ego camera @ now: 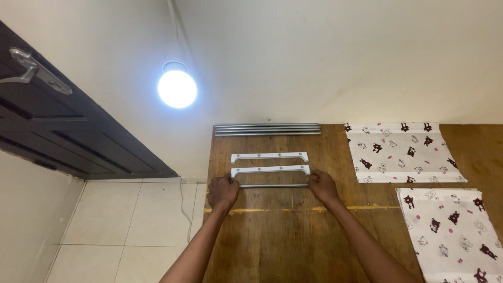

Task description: The person disassembles a small white shelving unit with bear-patterned fabric shelves. They remove the top shelf, then systematically detach the metal rods and plastic corner pieces, placing the components on a nearby wooden table.

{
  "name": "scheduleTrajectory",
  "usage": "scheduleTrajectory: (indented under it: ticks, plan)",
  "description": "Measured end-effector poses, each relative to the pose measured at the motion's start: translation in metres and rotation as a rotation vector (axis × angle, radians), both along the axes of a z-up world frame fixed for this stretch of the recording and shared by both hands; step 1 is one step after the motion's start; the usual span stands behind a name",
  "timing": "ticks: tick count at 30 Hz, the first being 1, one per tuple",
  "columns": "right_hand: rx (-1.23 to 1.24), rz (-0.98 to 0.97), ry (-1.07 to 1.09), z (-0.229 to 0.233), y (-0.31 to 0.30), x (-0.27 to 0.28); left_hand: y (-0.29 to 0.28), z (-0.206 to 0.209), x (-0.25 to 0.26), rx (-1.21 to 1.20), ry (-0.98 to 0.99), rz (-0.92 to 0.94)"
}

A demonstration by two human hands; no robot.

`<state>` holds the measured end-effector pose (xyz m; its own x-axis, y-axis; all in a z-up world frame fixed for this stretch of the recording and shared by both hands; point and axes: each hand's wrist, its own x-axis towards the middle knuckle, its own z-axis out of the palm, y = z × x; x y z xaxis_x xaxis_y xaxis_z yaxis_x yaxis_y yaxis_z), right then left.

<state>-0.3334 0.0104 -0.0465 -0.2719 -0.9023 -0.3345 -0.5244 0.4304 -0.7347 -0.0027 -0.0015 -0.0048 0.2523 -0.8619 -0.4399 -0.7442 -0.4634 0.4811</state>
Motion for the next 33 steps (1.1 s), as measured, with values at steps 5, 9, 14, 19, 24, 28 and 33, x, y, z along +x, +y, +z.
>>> scheduleTrajectory:
  ticks: [5,9,14,19,24,28,33]
  plan:
    - [-0.060,0.018,0.064,-0.008,0.002,-0.003,-0.004,-0.014,0.000,0.018,0.002,-0.009]
    - [-0.092,-0.017,0.079,-0.023,0.006,-0.010,-0.002,-0.022,0.003,0.037,0.017,-0.070]
    - [-0.116,-0.073,0.026,-0.008,0.013,-0.013,0.016,0.001,-0.002,-0.211,0.065,0.047]
    - [-0.267,-0.169,-0.176,0.066,0.037,0.012,0.055,0.077,-0.015,-0.286,0.552,0.352]
    - [-0.568,-0.154,-0.572,0.157,0.074,0.056,0.110,0.160,-0.002,-0.641,1.112,0.554]
    - [-0.596,-0.073,-0.717,0.204,0.099,0.097,0.172,0.202,0.034,-0.827,1.176,0.551]
    - [-0.602,0.054,-0.699,0.227,0.122,0.176,0.238,0.236,0.090,-1.142,0.908,0.621]
